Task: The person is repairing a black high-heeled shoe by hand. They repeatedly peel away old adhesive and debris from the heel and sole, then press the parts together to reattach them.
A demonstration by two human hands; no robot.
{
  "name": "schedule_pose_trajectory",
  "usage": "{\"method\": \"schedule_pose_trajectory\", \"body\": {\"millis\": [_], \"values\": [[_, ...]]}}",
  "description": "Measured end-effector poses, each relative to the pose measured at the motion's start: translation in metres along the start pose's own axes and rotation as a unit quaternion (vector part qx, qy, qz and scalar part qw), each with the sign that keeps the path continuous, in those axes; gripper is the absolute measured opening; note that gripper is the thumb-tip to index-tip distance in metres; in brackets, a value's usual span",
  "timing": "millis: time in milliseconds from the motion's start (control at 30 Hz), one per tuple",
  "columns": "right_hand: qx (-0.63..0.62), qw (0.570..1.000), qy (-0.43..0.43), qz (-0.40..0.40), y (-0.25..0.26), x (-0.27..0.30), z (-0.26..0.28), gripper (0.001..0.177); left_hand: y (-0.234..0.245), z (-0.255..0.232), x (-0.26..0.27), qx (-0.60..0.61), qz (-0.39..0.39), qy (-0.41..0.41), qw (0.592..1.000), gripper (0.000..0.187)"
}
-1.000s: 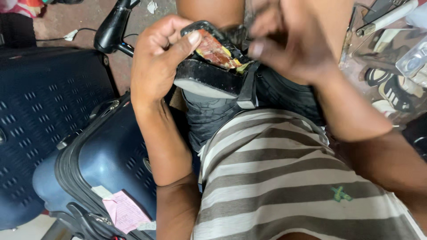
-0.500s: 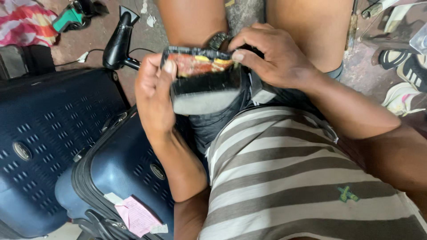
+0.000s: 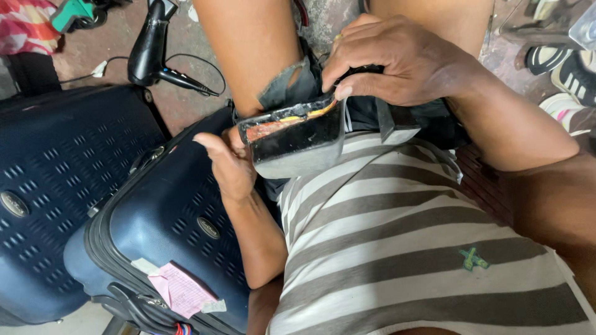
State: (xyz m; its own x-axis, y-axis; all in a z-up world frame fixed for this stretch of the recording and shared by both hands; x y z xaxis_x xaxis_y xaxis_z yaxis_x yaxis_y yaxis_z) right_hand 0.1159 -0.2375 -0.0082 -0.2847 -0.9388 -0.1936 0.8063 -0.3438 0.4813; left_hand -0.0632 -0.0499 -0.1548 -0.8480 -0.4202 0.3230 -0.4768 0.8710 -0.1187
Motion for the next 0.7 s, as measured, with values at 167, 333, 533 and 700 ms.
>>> {"method": "schedule_pose_trajectory", "body": {"millis": [167, 333, 533, 700], "values": [[0.009, 1.000, 0.007, 0.007, 0.001, 0.009, 0.002, 0.014, -0.032, -0.003, 0.001, 0.100, 0.046, 0.043, 0.993, 0.033], [-0.013, 0.997, -0.052, 0.055, -0.010, 0.023, -0.003, 0.017, -0.074, -0.067, 0.015, -0.096, 0.178, -0.048, 0.978, 0.037], [-0.014, 0.965, -0.204, 0.165, -0.035, 0.050, -0.029, 0.022, -0.088, -0.093, 0.027, -0.171, 0.176, -0.074, 0.967, 0.040], [-0.033, 0.980, -0.141, 0.136, -0.048, 0.049, -0.017, 0.020, -0.086, -0.084, 0.034, -0.199, 0.179, -0.115, 0.957, 0.042]]}}
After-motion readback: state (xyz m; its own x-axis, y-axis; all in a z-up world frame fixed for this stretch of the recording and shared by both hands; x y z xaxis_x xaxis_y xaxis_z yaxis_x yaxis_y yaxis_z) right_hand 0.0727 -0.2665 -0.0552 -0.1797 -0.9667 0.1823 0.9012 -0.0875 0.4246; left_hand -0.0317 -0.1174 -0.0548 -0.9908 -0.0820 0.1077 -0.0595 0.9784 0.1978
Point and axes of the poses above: each hand's wrist, its own x-axis away from the middle knuckle, its own y-axis out of the back of the hand, z = x × y, the point moved 10 cm from there along -x, towards the middle knuckle
